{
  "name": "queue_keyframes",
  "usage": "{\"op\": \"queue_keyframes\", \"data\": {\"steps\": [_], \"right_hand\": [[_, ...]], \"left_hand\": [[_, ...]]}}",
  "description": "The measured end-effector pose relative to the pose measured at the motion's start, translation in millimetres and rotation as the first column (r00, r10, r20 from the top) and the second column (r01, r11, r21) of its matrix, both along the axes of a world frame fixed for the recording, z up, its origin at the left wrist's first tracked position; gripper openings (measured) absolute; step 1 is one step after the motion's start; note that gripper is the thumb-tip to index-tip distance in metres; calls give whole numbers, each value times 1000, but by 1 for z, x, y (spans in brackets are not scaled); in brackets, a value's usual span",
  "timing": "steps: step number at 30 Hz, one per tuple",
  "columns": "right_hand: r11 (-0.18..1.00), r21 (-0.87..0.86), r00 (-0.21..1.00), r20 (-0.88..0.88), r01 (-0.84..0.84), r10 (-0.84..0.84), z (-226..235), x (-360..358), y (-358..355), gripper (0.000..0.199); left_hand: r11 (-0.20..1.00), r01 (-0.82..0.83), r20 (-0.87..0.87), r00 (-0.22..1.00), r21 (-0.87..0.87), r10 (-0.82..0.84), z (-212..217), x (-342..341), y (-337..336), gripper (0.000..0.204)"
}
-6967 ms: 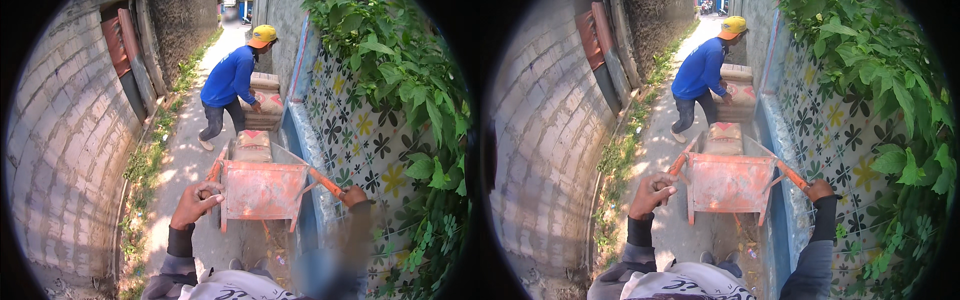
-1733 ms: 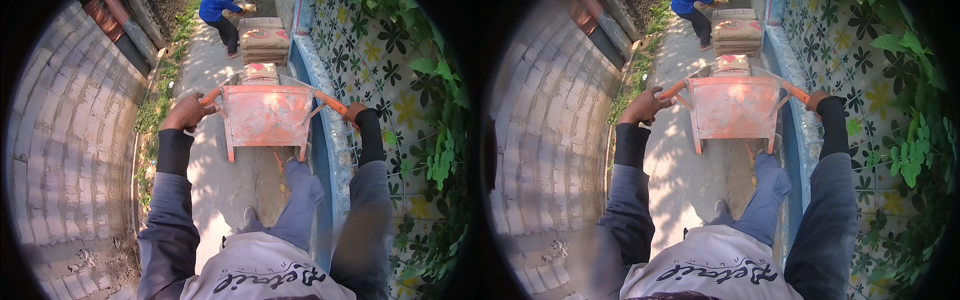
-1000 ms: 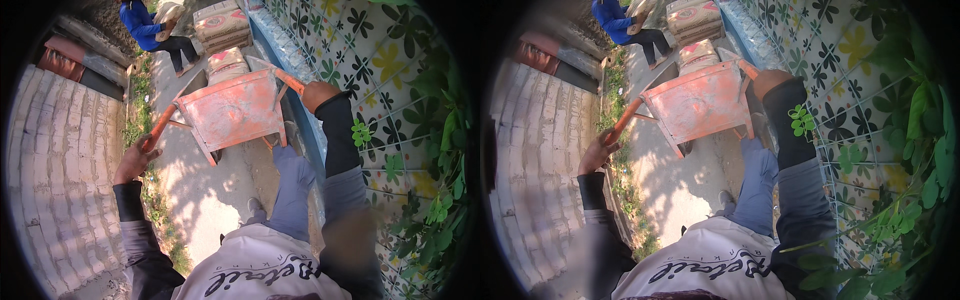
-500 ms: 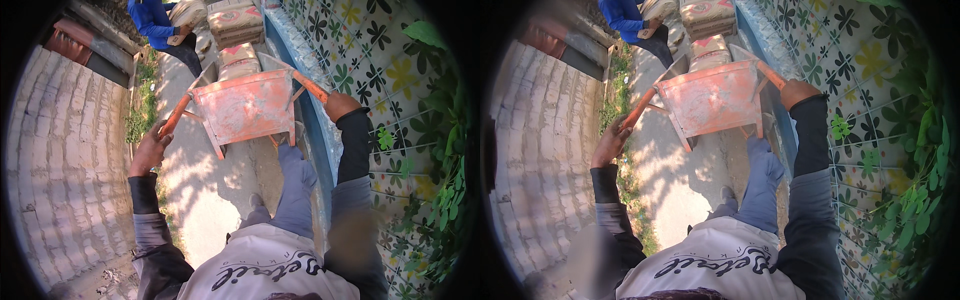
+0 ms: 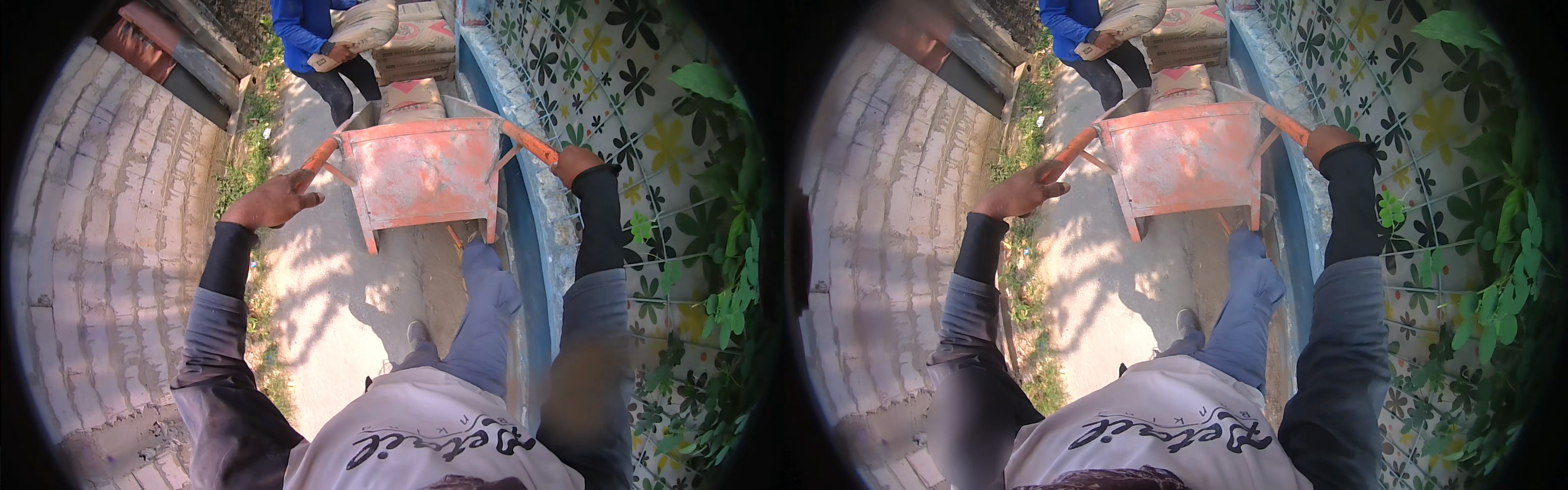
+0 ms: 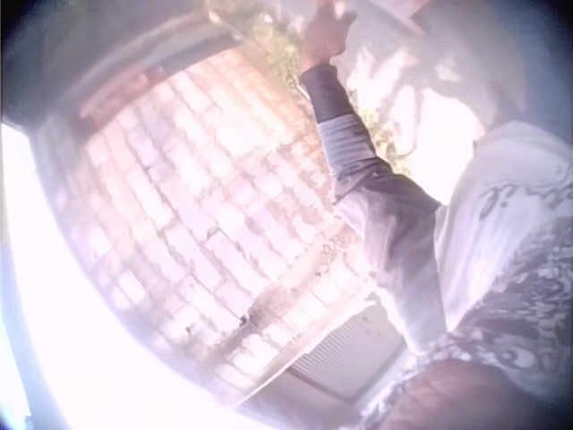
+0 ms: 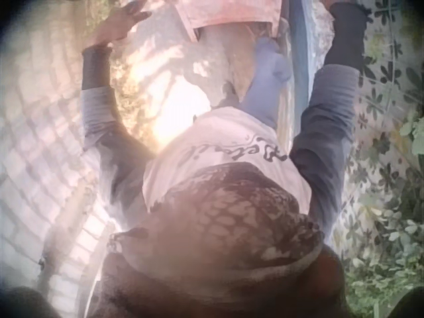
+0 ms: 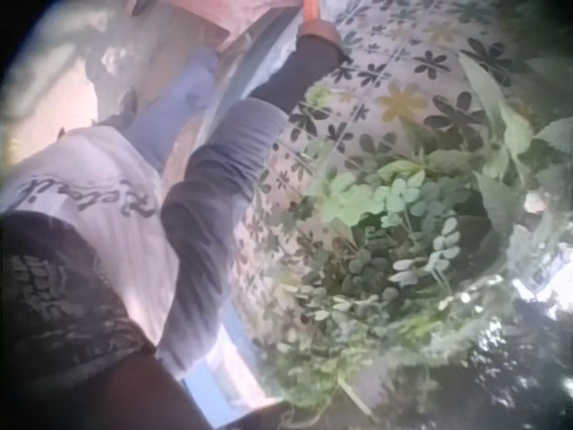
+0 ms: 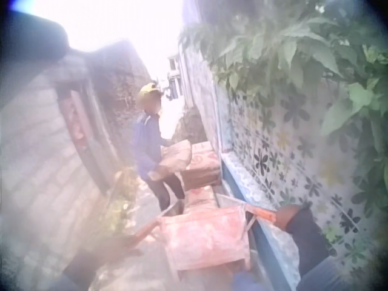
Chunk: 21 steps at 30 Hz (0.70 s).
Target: The person pushes a red wheelbarrow loaded with cement bags along a narrow outdoor alleyway and into a cluttered storage area. Another person assists by loading additional bags onto the wheelbarrow. The person maneuvers the wheelbarrow through tight spaces and stops inside the storage area.
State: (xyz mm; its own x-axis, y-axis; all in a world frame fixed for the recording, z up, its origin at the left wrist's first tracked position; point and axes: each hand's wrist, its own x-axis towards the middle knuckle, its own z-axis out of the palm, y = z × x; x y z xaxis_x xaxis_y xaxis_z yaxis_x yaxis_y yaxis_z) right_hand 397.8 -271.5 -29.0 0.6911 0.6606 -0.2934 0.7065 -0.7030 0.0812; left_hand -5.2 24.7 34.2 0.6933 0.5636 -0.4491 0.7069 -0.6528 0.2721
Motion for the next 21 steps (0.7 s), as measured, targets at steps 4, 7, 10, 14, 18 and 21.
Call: {"op": "queue_keyframes", "data": {"steps": [4, 7, 10, 14, 18, 21], "right_hand": [[1000, 27, 1000, -3, 1, -1, -3, 2, 7, 42], [999, 35, 1000, -7, 20, -20, 11, -9, 3, 43], [998, 51, 999, -16, 31, -31, 11, -10, 1, 43], [995, 99, 1000, -3, 28, -27, 13, -12, -4, 42], [995, 93, 1000, -6, 31, -31, 17, -18, 5, 41], [995, 81, 998, 0, 55, -55, 12, -14, 1, 41]], "left_hand": [[789, 301, -82, 948, 536, -306, -8, 42, 13, 65], [813, 240, 179, 906, 530, -384, 14, 93, -9, 62], [894, 131, 446, 831, 428, -334, 46, 102, -47, 61], [960, -199, 490, 868, 198, 79, 41, 37, -62, 59], [981, -177, 496, 861, 77, 116, -35, -40, -9, 55], [927, -320, 619, 693, -193, 369, -28, -22, -28, 42]]}}
